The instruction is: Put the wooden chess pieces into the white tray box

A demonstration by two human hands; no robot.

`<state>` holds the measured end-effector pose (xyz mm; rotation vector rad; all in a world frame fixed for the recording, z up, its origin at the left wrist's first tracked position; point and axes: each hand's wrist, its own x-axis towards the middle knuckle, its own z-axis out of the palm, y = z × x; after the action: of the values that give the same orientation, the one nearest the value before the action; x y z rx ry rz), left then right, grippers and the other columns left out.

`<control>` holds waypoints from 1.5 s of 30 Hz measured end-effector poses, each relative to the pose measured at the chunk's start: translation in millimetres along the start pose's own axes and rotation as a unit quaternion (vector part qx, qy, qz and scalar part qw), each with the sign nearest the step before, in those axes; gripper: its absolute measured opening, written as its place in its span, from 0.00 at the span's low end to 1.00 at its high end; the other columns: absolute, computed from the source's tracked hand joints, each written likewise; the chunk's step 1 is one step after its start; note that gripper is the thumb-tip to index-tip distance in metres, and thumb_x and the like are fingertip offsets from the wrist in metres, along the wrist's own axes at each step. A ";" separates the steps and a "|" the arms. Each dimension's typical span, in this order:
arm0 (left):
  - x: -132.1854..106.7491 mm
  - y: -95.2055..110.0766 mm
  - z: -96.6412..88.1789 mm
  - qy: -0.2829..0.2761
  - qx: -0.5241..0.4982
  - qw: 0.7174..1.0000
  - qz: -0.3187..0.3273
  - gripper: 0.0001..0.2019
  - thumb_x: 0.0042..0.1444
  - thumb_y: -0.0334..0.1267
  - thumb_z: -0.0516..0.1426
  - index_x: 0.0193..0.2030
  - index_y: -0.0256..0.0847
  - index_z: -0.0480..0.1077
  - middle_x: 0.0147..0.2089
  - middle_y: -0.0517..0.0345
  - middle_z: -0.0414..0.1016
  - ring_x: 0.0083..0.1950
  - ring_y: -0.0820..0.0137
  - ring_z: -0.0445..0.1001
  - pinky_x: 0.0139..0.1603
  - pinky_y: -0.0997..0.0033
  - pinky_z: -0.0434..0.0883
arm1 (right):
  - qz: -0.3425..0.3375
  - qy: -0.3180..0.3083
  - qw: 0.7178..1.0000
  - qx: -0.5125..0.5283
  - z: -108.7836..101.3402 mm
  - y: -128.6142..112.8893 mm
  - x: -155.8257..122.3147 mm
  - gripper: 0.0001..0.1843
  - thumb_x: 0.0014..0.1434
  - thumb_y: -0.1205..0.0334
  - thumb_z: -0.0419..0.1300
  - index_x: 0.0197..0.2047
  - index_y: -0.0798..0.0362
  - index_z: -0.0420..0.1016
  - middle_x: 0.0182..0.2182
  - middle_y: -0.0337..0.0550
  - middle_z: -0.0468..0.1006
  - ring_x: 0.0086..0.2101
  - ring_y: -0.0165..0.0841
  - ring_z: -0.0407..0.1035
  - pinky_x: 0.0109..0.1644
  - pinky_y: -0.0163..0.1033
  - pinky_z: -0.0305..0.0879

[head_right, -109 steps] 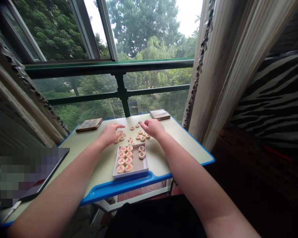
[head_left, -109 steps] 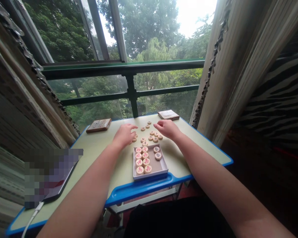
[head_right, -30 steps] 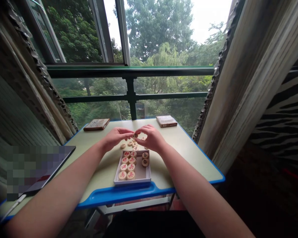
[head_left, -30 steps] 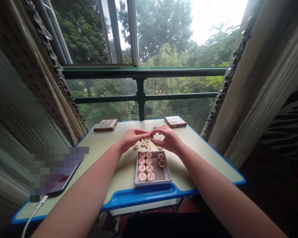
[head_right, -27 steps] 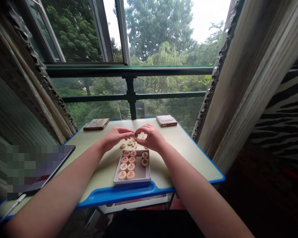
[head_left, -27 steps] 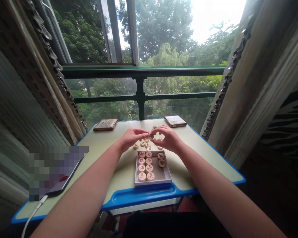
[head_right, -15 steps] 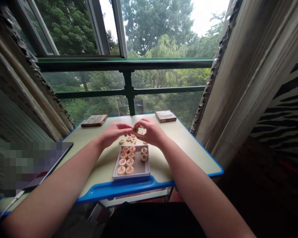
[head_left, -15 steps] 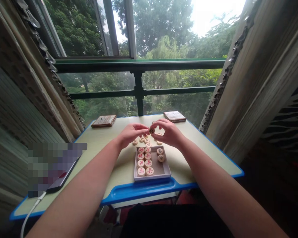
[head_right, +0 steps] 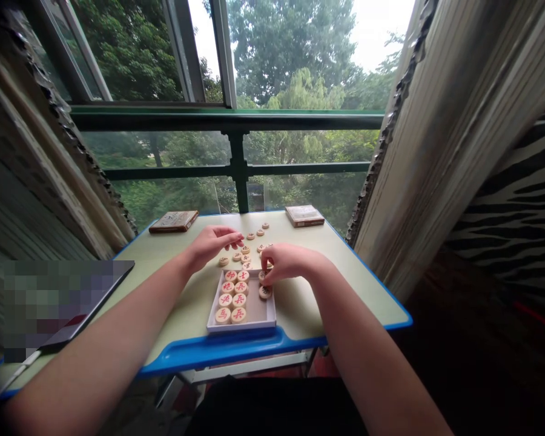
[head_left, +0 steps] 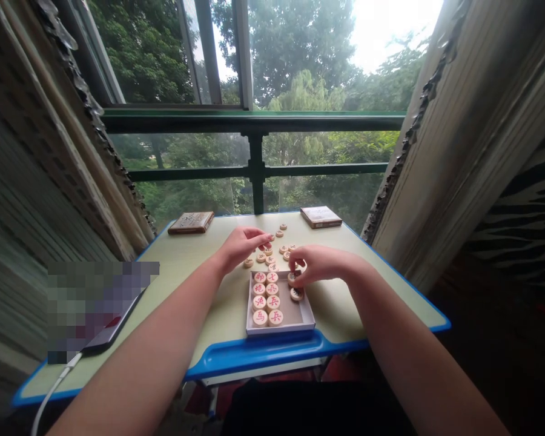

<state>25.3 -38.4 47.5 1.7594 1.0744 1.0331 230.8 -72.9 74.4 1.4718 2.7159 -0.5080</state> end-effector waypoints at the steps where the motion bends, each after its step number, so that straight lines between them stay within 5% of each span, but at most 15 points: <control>1: -0.1 0.1 0.3 -0.003 0.000 1.000 -0.001 0.17 0.45 0.49 0.60 0.32 0.34 0.75 0.30 0.50 0.78 0.30 0.70 0.70 0.30 0.71 0.65 | 0.004 -0.002 1.000 -0.001 0.6 0.2 0.3 0.15 0.43 0.54 0.63 0.36 0.51 0.75 0.34 0.41 0.74 0.30 0.31 0.65 0.28 0.33 0.55; 9: 0.5 -1.4 1.0 -0.002 0.019 1.000 -0.005 0.18 0.46 0.49 0.58 0.33 0.34 0.75 0.30 0.50 0.78 0.30 0.70 0.70 0.29 0.72 0.64 | 0.007 -0.011 1.000 0.014 -1.6 1.8 -1.5 0.17 0.42 0.54 0.63 0.37 0.51 0.73 0.34 0.41 0.73 0.30 0.32 0.65 0.28 0.33 0.55; 12: 2.8 -8.4 -2.8 0.019 0.121 0.992 0.005 0.18 0.50 0.49 0.55 0.34 0.35 0.75 0.33 0.50 0.78 0.34 0.66 0.72 0.35 0.68 0.68 | -0.009 0.025 0.999 0.044 -2.8 2.3 0.1 0.20 0.42 0.53 0.64 0.39 0.52 0.72 0.33 0.40 0.72 0.31 0.32 0.65 0.29 0.32 0.55; 17: 6.2 -29.7 -10.5 0.035 0.405 0.912 0.058 0.18 0.53 0.44 0.52 0.44 0.38 0.76 0.46 0.47 0.75 0.51 0.55 0.67 0.53 0.57 0.63 | 0.027 0.188 0.980 0.064 3.2 12.5 16.6 0.13 0.52 0.56 0.56 0.38 0.55 0.73 0.31 0.42 0.72 0.31 0.30 0.64 0.31 0.32 0.56; 19: 7.3 -37.0 -9.5 -0.021 0.400 0.914 0.063 0.20 0.55 0.45 0.50 0.49 0.40 0.74 0.50 0.48 0.73 0.53 0.56 0.66 0.56 0.57 0.62 | 0.089 0.222 0.970 0.043 7.6 20.4 24.1 0.12 0.51 0.60 0.58 0.38 0.56 0.75 0.33 0.44 0.74 0.33 0.31 0.66 0.33 0.32 0.58; 23: 9.1 -42.7 -2.7 -0.094 0.340 0.934 0.051 0.21 0.56 0.47 0.48 0.48 0.41 0.74 0.52 0.50 0.72 0.52 0.61 0.69 0.57 0.63 0.62 | 0.185 0.152 0.968 0.079 13.1 32.5 30.7 0.13 0.47 0.62 0.61 0.39 0.56 0.76 0.35 0.46 0.78 0.31 0.31 0.69 0.30 0.31 0.60; 26: 10.0 -41.6 0.1 -0.097 0.302 0.947 0.046 0.21 0.55 0.48 0.49 0.47 0.41 0.74 0.52 0.51 0.72 0.51 0.61 0.69 0.56 0.65 0.63 | 0.178 0.128 0.967 0.132 15.0 33.7 31.4 0.14 0.47 0.62 0.62 0.39 0.55 0.77 0.35 0.45 0.79 0.25 0.29 0.69 0.26 0.31 0.60; 30: 10.7 -38.9 -1.4 -0.077 0.294 0.952 0.025 0.23 0.56 0.53 0.46 0.43 0.41 0.75 0.44 0.49 0.76 0.45 0.59 0.71 0.50 0.63 0.65 | 0.157 0.184 0.957 0.159 16.5 33.3 35.1 0.11 0.50 0.64 0.59 0.38 0.56 0.77 0.35 0.45 0.79 0.30 0.30 0.71 0.32 0.31 0.63; 34: 10.5 -37.0 -4.5 -0.055 0.332 0.941 0.031 0.25 0.57 0.54 0.44 0.44 0.41 0.74 0.46 0.48 0.75 0.48 0.60 0.70 0.50 0.65 0.63 | 0.171 0.239 0.945 0.146 18.1 36.5 40.6 0.15 0.53 0.64 0.56 0.44 0.58 0.75 0.42 0.50 0.77 0.41 0.35 0.70 0.44 0.35 0.63; 39: 8.9 -31.4 -8.7 -0.052 0.408 0.911 0.002 0.26 0.56 0.55 0.44 0.43 0.38 0.72 0.43 0.45 0.74 0.44 0.59 0.71 0.44 0.66 0.65 | 0.151 0.204 0.951 0.175 25.4 35.1 45.1 0.14 0.52 0.61 0.59 0.41 0.57 0.77 0.40 0.48 0.78 0.37 0.34 0.72 0.41 0.35 0.65; 45: 7.7 -25.8 -17.8 -0.084 0.384 0.919 -0.031 0.20 0.46 0.41 0.53 0.46 0.37 0.69 0.40 0.47 0.72 0.40 0.60 0.70 0.39 0.67 0.65 | 0.147 0.188 0.939 0.247 28.9 33.3 48.4 0.14 0.53 0.66 0.58 0.43 0.59 0.75 0.38 0.48 0.79 0.31 0.30 0.72 0.35 0.32 0.66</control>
<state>4.6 -19.5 31.7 2.3441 1.5367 0.4060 226.8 -25.0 30.0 2.2626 2.6624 -1.0457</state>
